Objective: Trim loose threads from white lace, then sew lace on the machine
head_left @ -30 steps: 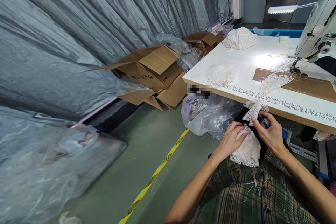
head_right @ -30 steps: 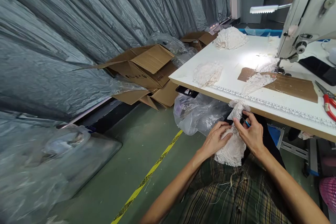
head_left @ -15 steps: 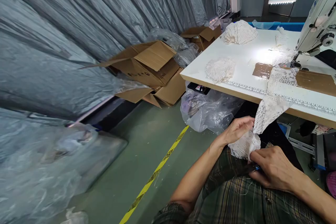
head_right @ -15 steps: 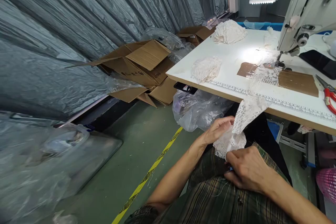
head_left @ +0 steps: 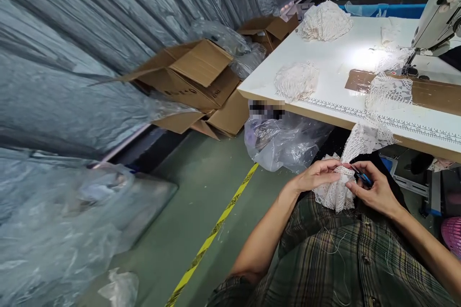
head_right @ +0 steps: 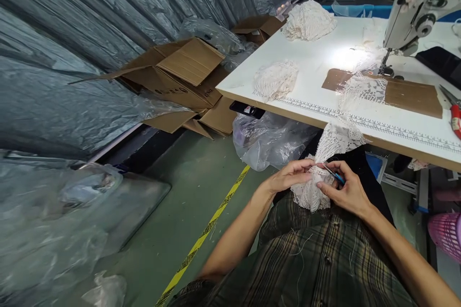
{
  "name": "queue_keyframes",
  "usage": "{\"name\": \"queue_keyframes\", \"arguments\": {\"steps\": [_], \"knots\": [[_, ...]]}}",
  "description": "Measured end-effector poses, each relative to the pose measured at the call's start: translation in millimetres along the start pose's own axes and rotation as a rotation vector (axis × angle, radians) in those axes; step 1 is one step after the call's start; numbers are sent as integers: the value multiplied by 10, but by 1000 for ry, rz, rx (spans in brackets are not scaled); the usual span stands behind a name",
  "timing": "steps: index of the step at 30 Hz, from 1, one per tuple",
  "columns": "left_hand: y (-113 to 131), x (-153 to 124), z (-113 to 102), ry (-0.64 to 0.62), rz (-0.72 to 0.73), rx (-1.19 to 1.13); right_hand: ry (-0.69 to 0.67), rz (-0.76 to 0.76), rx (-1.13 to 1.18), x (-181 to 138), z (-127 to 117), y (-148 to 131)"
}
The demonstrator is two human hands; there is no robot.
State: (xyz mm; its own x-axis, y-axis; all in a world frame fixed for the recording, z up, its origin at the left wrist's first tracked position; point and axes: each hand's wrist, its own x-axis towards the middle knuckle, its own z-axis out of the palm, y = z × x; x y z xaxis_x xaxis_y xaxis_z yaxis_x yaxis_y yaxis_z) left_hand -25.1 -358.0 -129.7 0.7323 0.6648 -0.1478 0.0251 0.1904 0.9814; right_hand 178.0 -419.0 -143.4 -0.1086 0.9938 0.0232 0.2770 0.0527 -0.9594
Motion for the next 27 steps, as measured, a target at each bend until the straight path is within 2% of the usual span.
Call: {"name": "queue_keyframes", "arguments": {"steps": [4,9,12,15,19,23,25,27], "knots": [[-89,3,4,60,2,28,-90,21,-35,-32,19,-33],[-60,96,83,255,74,326,-144,38,23,-123,-21,-293],[-12,113,124,191,69,292,-256,-4,20,-140,31,-410],[-38,79,114,92,5,31,-311,-33,-45,-146,95,-426],[-109,21,63,91,-34,-205,-364,-86,-114,-191,108,-386],[-36,44,68,26,-22,-81,-395,-199,-177,-235,30,-387],[30,84,98,51,-8,40,-354,-216,-174,-221,-34,-391],[73,120,132,113,16,149,-274,-165,-148,-179,-102,-378]]}}
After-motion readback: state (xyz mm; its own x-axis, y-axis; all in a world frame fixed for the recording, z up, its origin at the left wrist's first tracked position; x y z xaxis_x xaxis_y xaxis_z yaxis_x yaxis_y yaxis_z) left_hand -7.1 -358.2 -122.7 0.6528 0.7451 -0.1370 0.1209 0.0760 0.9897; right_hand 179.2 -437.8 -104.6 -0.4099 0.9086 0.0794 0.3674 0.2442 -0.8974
